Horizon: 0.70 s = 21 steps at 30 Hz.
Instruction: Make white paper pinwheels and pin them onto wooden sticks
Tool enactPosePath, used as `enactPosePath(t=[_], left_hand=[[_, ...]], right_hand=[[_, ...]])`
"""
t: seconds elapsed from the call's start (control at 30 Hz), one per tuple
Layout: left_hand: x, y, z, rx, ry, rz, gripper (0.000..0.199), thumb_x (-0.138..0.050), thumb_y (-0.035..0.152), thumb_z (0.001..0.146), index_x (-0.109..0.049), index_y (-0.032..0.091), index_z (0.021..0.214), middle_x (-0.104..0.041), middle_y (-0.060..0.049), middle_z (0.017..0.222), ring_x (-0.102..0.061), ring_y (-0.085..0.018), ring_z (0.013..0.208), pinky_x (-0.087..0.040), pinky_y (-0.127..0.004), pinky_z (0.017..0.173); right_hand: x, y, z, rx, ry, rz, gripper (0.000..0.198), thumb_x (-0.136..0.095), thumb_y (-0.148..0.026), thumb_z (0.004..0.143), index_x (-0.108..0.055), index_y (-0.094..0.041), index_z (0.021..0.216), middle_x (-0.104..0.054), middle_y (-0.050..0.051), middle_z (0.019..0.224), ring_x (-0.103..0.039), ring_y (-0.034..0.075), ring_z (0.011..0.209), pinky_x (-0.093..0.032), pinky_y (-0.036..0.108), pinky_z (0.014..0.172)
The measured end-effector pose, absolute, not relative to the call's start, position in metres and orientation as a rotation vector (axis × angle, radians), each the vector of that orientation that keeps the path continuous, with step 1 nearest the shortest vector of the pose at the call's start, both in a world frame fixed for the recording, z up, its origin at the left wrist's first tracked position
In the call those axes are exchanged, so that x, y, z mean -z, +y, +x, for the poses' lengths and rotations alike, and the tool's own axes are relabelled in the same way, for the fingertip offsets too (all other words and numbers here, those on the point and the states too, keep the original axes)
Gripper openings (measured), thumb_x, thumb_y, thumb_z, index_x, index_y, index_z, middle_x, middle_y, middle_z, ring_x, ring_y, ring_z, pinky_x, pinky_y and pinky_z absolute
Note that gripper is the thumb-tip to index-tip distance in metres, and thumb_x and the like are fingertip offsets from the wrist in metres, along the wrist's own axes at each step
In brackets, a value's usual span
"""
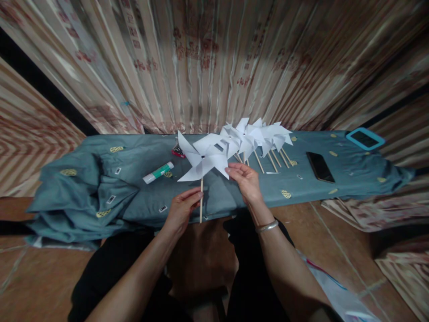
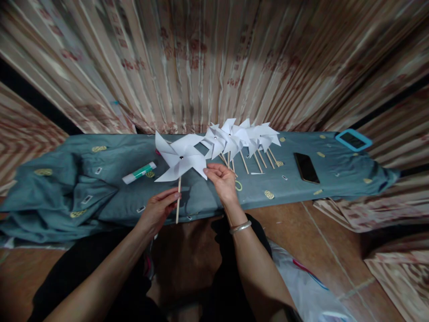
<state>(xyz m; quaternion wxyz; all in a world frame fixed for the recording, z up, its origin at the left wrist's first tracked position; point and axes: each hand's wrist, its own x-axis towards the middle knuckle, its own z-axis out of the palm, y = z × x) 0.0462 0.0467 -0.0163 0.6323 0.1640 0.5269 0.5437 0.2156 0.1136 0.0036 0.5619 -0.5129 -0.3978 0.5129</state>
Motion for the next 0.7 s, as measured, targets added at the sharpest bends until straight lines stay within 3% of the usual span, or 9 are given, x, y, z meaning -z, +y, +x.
enactPosePath(t=[0.33,0.7], left_hand=[[0.017,0.048,0.046,-1.239,1.194,0.368,0.044,-0.092,0.031,0.038,-0.075,0.016,0.076,-0.072,-0.002,0.069,-0.061,-0.011,0.064,-0.048,-0.023,0.063],[0.016,0.047,0.046,-1.250,1.189,0.350,0.042,-0.092,0.028,0.038,-0.075,0.016,0.074,-0.071,-0.001,0.067,-0.061,-0.009,0.061,-0.048,-0.020,0.061]], right_hand=[[0.001,0.106,0.204,-1.310,-0.971,-1.207,0.038,-0.086,-0.040,0.047,-0.068,-0.020,0.074,-0.069,0.000,0.064,-0.059,0.013,0.060,-0.047,0.028,0.062],[-0.002,0.095,0.191,-1.442,-0.921,-1.201,0.037,-0.089,-0.032,0.041,-0.068,-0.021,0.069,-0.067,-0.004,0.058,-0.056,0.011,0.053,-0.045,0.025,0.056]])
